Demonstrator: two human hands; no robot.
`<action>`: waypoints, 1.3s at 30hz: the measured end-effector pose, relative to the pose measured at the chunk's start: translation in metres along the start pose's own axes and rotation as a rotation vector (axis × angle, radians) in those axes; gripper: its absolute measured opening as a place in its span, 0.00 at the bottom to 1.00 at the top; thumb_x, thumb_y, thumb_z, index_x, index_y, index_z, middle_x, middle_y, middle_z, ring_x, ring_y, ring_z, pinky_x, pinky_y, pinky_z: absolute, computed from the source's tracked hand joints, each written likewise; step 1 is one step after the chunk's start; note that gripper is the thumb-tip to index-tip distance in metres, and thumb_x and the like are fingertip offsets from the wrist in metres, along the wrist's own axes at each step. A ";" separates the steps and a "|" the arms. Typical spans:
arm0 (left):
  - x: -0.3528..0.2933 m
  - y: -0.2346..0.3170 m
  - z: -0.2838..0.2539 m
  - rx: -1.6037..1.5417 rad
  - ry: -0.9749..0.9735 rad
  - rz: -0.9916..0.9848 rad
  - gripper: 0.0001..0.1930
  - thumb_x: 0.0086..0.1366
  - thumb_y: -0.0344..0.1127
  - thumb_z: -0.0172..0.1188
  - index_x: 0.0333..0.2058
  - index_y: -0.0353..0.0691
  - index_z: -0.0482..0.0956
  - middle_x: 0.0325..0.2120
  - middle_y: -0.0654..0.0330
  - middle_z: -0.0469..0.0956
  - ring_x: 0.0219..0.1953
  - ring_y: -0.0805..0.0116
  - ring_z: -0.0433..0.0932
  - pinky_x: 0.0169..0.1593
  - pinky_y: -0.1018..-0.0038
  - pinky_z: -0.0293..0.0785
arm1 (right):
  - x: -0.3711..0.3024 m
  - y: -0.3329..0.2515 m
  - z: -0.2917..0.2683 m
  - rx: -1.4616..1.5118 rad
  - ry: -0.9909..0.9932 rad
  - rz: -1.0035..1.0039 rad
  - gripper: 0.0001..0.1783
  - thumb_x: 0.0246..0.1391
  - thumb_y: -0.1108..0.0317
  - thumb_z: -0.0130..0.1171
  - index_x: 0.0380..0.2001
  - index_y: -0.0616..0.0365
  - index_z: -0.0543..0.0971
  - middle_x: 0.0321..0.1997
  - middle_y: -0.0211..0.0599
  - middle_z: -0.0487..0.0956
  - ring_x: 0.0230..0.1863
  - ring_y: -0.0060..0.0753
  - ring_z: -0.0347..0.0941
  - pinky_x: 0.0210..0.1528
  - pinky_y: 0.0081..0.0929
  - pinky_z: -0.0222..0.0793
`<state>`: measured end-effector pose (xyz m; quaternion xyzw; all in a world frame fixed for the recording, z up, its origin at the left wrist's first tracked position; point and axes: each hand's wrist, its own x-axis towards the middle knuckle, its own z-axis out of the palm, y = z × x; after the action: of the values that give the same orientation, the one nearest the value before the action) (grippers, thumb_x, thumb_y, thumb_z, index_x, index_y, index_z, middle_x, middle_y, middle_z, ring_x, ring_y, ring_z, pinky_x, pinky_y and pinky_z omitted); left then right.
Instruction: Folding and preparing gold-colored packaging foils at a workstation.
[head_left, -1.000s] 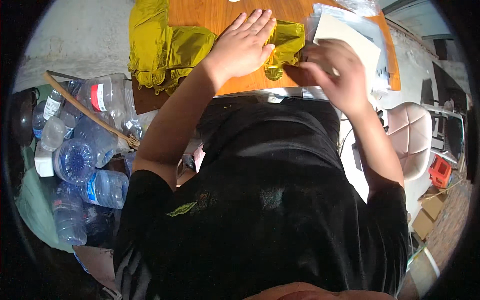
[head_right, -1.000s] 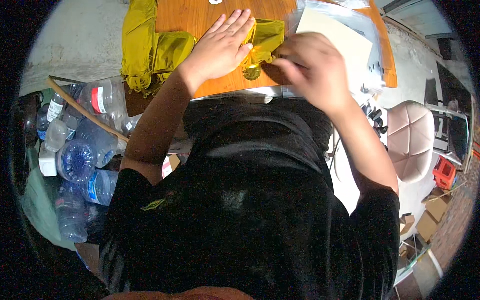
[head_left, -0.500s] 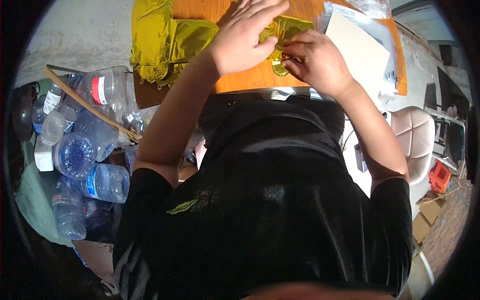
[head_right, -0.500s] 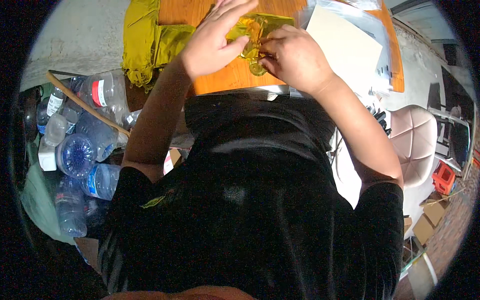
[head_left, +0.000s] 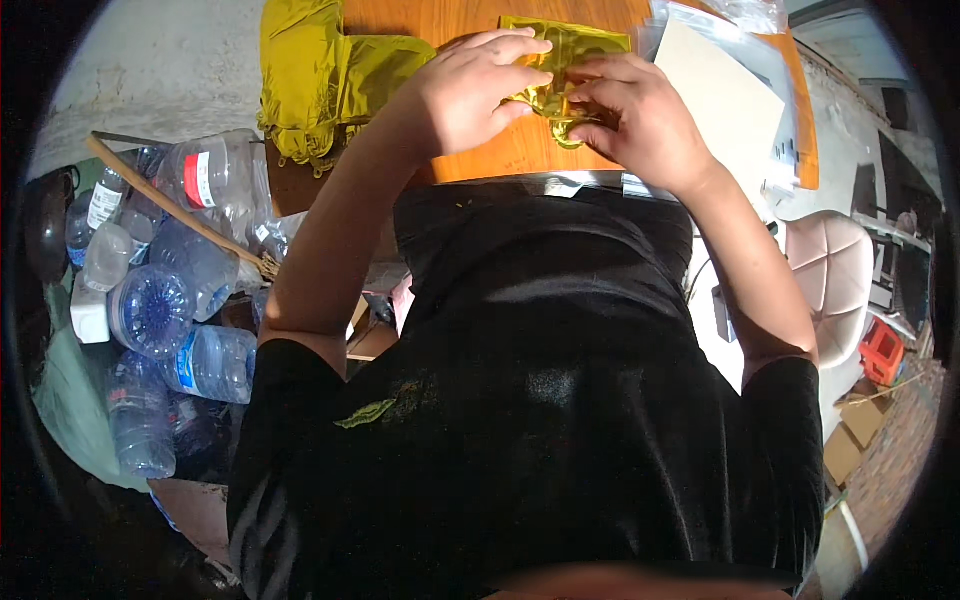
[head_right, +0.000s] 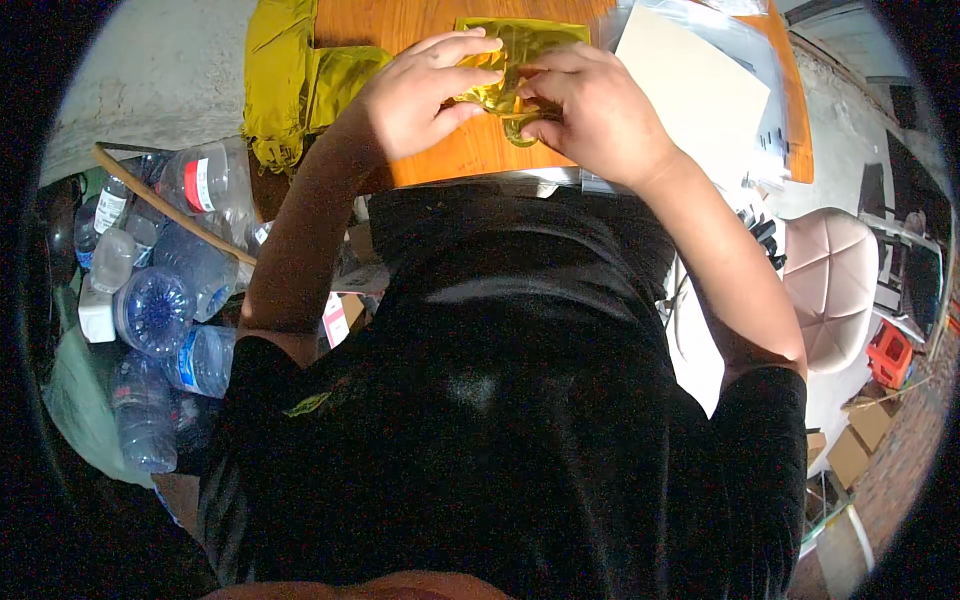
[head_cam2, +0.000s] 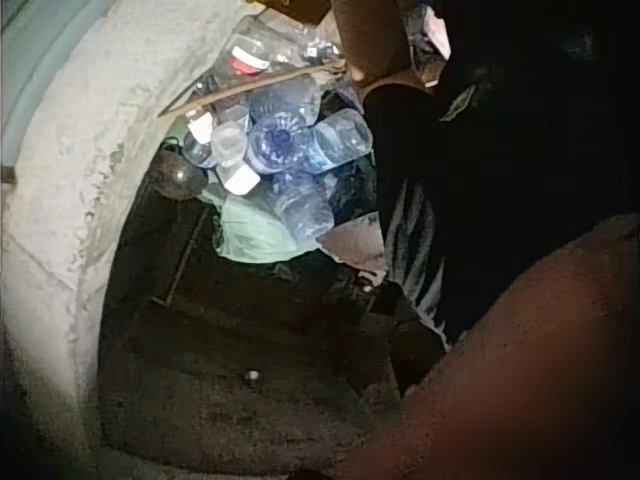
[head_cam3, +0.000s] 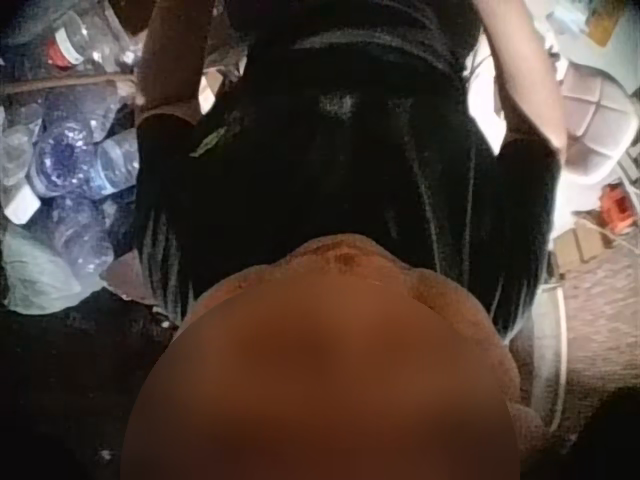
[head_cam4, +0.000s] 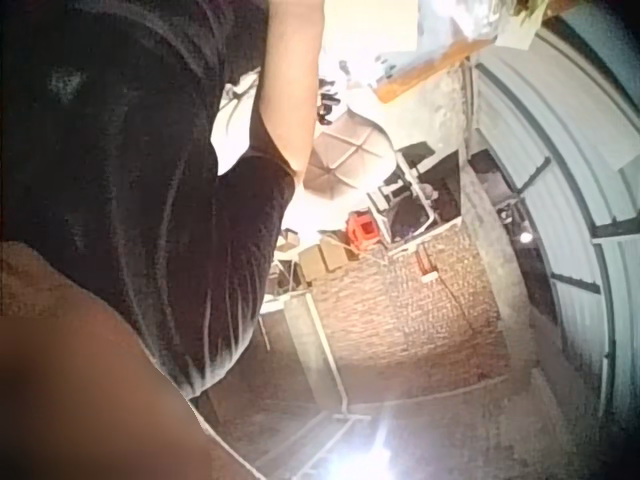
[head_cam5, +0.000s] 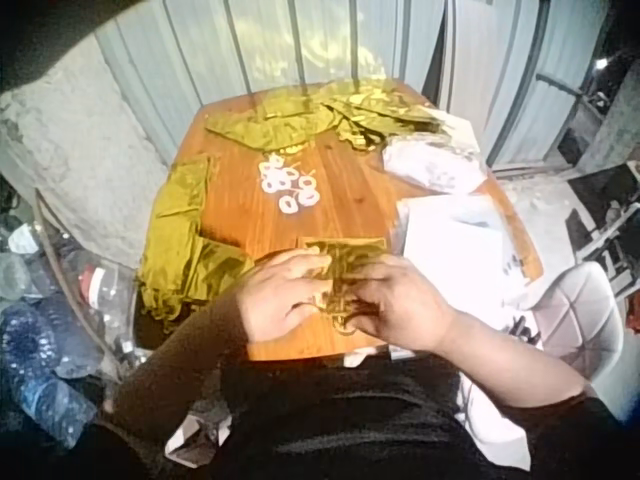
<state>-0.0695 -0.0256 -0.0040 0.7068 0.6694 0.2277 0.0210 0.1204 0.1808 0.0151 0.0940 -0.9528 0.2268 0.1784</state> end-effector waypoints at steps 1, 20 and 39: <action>0.001 0.004 -0.003 0.002 0.004 -0.029 0.21 0.67 0.38 0.71 0.57 0.40 0.85 0.66 0.54 0.77 0.70 0.51 0.74 0.74 0.56 0.68 | -0.002 0.002 0.002 0.051 -0.047 0.054 0.19 0.46 0.67 0.81 0.41 0.63 0.88 0.54 0.46 0.86 0.60 0.53 0.80 0.64 0.45 0.77; 0.053 -0.027 -0.026 0.035 -0.045 -0.297 0.24 0.71 0.35 0.64 0.62 0.28 0.78 0.58 0.42 0.78 0.63 0.47 0.76 0.69 0.61 0.72 | 0.037 0.039 -0.020 -0.006 -0.036 0.392 0.22 0.56 0.71 0.74 0.54 0.60 0.85 0.49 0.51 0.87 0.50 0.50 0.85 0.54 0.40 0.80; 0.063 -0.024 -0.050 -0.273 -0.275 -0.562 0.16 0.66 0.35 0.73 0.45 0.35 0.77 0.39 0.50 0.81 0.43 0.57 0.82 0.47 0.63 0.80 | 0.070 0.065 -0.060 0.403 -0.211 0.142 0.18 0.60 0.64 0.72 0.51 0.61 0.86 0.45 0.51 0.89 0.47 0.51 0.86 0.52 0.40 0.79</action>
<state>-0.1097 0.0235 0.0517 0.5093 0.7923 0.2032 0.2674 0.0573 0.2588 0.0661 0.0836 -0.9058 0.4134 0.0389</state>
